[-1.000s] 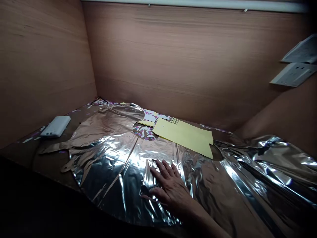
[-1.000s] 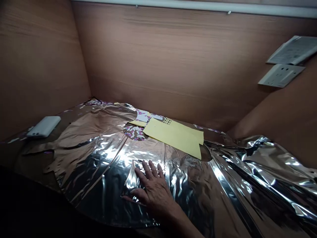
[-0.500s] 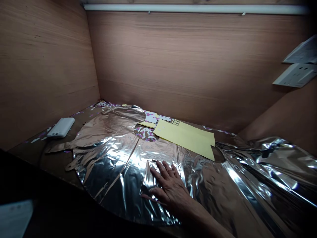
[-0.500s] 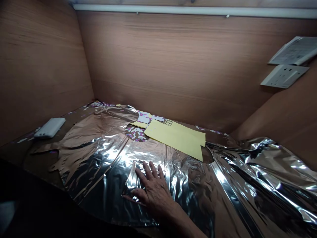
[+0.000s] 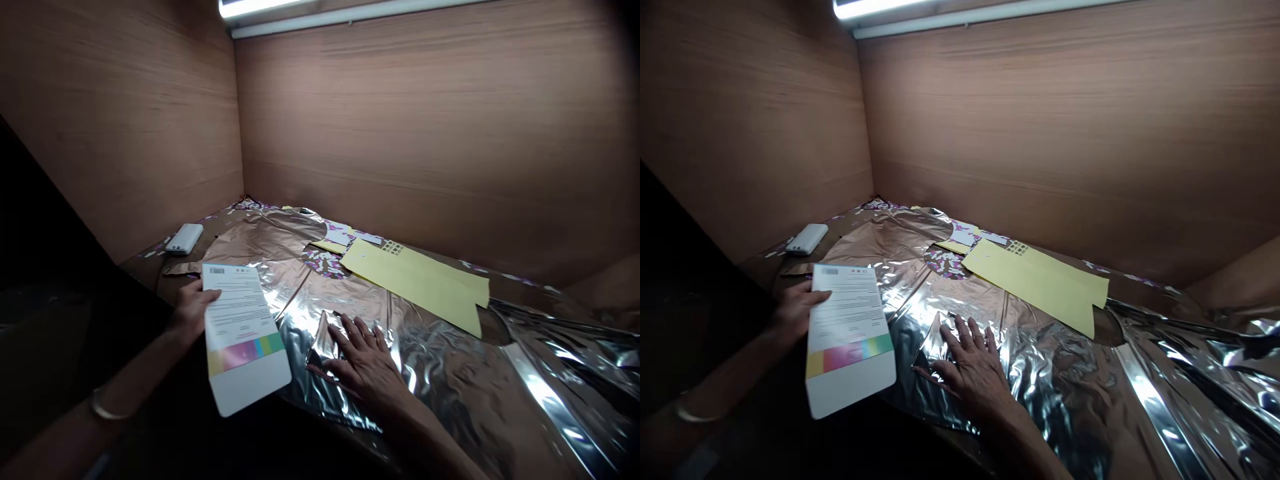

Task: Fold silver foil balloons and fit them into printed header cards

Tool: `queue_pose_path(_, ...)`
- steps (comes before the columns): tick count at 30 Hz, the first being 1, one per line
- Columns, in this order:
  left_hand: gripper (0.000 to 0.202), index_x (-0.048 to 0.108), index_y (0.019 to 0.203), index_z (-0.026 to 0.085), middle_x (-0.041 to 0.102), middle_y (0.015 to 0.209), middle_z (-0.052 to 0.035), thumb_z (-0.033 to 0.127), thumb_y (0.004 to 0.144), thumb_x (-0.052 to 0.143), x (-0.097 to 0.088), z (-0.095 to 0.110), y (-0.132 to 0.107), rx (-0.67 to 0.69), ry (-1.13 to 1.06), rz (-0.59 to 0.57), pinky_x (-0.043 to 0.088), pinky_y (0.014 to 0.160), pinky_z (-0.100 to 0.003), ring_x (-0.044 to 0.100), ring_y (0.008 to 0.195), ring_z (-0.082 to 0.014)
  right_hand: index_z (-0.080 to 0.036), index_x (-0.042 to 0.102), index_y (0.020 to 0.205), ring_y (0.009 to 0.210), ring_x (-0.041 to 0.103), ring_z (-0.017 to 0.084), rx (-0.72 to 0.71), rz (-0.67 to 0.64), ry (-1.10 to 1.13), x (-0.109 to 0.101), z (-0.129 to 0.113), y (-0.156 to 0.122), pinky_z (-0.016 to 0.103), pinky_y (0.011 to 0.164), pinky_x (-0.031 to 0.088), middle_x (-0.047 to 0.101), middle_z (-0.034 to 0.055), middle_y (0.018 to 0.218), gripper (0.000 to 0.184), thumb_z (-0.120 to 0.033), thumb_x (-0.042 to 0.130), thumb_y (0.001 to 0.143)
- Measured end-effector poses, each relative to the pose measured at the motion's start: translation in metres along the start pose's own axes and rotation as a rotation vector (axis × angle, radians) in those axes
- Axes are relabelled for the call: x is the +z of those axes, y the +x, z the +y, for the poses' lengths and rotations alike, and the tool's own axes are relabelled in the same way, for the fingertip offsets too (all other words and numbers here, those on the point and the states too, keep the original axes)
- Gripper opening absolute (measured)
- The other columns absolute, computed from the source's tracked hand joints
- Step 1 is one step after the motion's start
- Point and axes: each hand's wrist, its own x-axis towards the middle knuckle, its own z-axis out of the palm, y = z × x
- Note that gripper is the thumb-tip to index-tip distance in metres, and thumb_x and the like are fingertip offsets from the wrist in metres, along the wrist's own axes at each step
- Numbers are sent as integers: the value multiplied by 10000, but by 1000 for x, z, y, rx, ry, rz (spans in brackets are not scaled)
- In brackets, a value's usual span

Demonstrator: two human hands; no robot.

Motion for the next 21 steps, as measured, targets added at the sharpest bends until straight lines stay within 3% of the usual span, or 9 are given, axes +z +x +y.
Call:
queue_pose_path(3,270,599,736,80,643,647,-46,38,470,610,25,-19,3,5,-25,45,512,621,-365,619,590,-218,-318,302,1363,1327,129,290,-3,-15,3,0,-1,1,545,1047,118,183,52,1454,558,-550,378,862)
queue_pose_path(7,313,568,801,129,634,699,-13,92,490,582,43,-46,-9,71,-76,111,508,668,-332,620,660,-197,-321,302,1364,1325,128,298,6,-29,14,-5,-2,2,547,1048,117,191,63,1451,577,-568,393,851)
queue_pose_path(10,395,529,923,151,643,804,-43,142,532,586,49,-61,-34,46,-117,92,517,664,-340,629,723,-218,-315,297,1367,1322,141,301,12,-35,19,-9,-3,2,552,1047,121,196,62,1451,563,-550,381,862)
queue_pose_path(13,475,471,1055,148,629,942,-104,220,609,618,43,-66,-60,46,-46,-15,524,692,-380,627,828,-263,-305,300,1368,1320,151,306,4,-23,23,-10,-3,1,563,1043,129,203,65,1450,565,-554,373,865)
queue_pose_path(15,525,429,1153,150,573,1086,-147,287,682,615,30,-61,-70,198,225,-17,502,772,-436,579,974,-305,-297,303,1368,1319,151,312,-5,-14,26,-9,-3,0,575,1036,141,215,73,1446,573,-561,371,864)
queue_pose_path(18,473,446,1216,144,417,1299,-184,334,793,540,8,-49,-69,702,817,-6,353,962,-510,378,1216,-345,-297,330,1358,1315,163,317,-11,4,20,-7,-2,-1,579,1031,158,236,74,1438,547,-538,378,869)
queue_pose_path(19,457,463,1223,141,376,1340,-183,348,819,516,4,-46,-66,873,978,-86,294,1004,-515,304,1265,-346,-300,340,1352,1313,170,317,-13,13,16,-6,-1,-1,578,1030,162,240,71,1437,534,-526,383,870)
queue_pose_path(21,509,461,1262,158,313,1393,-179,433,835,496,2,-43,-58,1091,1215,-421,196,1040,-538,198,1311,-355,-304,352,1347,1310,181,318,-19,38,8,-5,-1,-1,576,1029,171,245,67,1436,517,-506,393,872)
